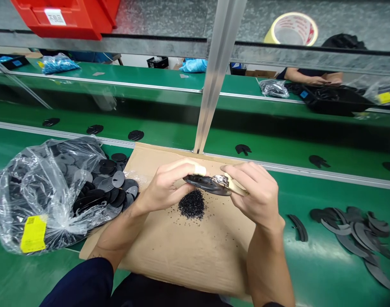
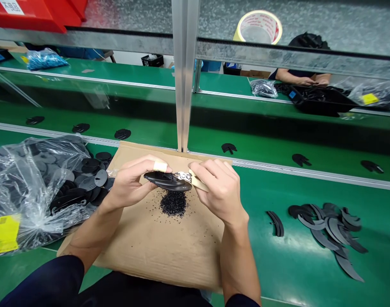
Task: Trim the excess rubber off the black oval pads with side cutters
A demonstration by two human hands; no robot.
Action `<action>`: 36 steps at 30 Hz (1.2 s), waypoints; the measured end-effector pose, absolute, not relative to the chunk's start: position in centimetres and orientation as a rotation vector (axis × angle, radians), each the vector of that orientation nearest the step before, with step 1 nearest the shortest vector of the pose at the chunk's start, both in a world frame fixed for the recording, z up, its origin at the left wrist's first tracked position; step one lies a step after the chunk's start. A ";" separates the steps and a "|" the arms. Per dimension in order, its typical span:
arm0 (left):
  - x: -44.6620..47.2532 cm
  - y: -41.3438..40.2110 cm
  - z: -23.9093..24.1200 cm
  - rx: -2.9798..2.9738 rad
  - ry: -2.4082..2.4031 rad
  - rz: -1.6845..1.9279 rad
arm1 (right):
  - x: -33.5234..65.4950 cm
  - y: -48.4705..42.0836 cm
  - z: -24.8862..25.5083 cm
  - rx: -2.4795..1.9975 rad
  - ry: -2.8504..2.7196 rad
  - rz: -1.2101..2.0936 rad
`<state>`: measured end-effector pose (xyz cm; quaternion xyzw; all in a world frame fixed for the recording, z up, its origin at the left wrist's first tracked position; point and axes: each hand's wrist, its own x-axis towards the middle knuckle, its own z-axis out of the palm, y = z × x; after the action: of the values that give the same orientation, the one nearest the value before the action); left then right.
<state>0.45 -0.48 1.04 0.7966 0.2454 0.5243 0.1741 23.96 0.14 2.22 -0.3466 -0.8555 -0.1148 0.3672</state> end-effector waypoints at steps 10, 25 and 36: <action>0.9 -0.5 0.8 2.187 0.667 1.532 | 23.5 0.3 1.8 -0.892 -2.122 -0.389; 0.9 -0.4 0.6 2.169 0.580 1.526 | 23.5 -0.3 2.1 -0.908 -2.094 -0.507; 0.7 -0.3 0.6 2.220 0.562 1.478 | 23.8 -0.5 2.3 -0.892 -2.153 -0.336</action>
<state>0.73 -0.27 0.62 0.7970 0.2016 0.5306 0.2067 23.84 -0.48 2.34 -0.3498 -0.8446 -0.1320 0.3833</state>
